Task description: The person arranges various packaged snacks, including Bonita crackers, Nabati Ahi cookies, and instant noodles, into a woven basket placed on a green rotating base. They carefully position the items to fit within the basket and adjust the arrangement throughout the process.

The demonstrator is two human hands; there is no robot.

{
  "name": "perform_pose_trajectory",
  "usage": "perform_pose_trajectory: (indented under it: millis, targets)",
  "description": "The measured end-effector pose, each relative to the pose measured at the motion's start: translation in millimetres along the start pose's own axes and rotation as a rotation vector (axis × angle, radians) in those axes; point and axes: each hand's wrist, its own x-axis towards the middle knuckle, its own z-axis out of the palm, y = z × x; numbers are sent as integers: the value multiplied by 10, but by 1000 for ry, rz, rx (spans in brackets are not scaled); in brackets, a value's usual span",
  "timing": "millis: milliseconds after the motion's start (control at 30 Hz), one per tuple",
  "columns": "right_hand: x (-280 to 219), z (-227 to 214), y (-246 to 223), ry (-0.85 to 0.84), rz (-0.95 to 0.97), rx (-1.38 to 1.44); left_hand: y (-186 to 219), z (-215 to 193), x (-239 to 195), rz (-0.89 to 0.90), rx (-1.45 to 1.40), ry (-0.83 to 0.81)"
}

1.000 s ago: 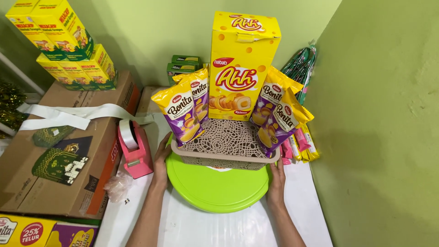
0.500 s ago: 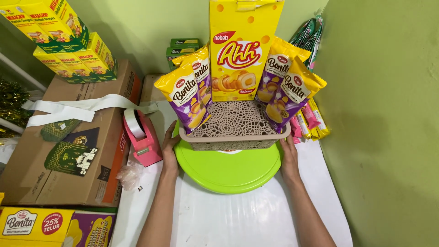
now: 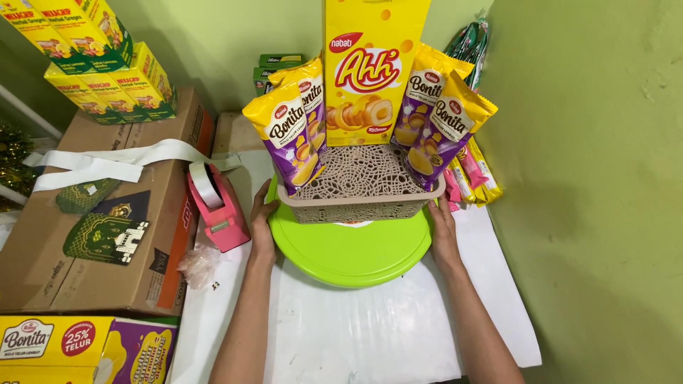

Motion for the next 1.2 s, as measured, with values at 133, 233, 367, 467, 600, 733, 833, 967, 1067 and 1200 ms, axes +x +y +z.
perform_pose_trajectory:
  millis: [133, 233, 367, 467, 600, 733, 833, 967, 1067, 1200]
  targets:
    - [38, -84, 135, 14, 8, 10, -46, -44, 25, 5, 27, 1]
    - [52, -76, 138, 6, 16, 33, -25, -32, 36, 11, 33, 3]
    - [7, -88, 112, -7, 37, -27, -40, -28, 25, 17, 22, -4]
    - [-8, -84, 79, -13, 38, -40, -87, -71, 85, 36, 24, -5]
    - [-96, 25, -109, -17, 38, -57, -138, -138, 130, 49, 23, -9]
    - [-54, -34, -30, -26, 42, -55, -120, -105, 94, 36, 10, -8]
    - [-35, -34, -14, -16, 40, -48, -123, -111, 121, 32, 13, -7]
    - [-31, -31, 11, -6, 41, -25, -126, -114, 98, 23, 24, -9]
    - [-3, -81, 88, -5, 47, -18, -99, -103, 75, 11, 25, -8]
    - [37, -148, 171, -10, 51, -25, -104, -95, 82, -1, 22, -16]
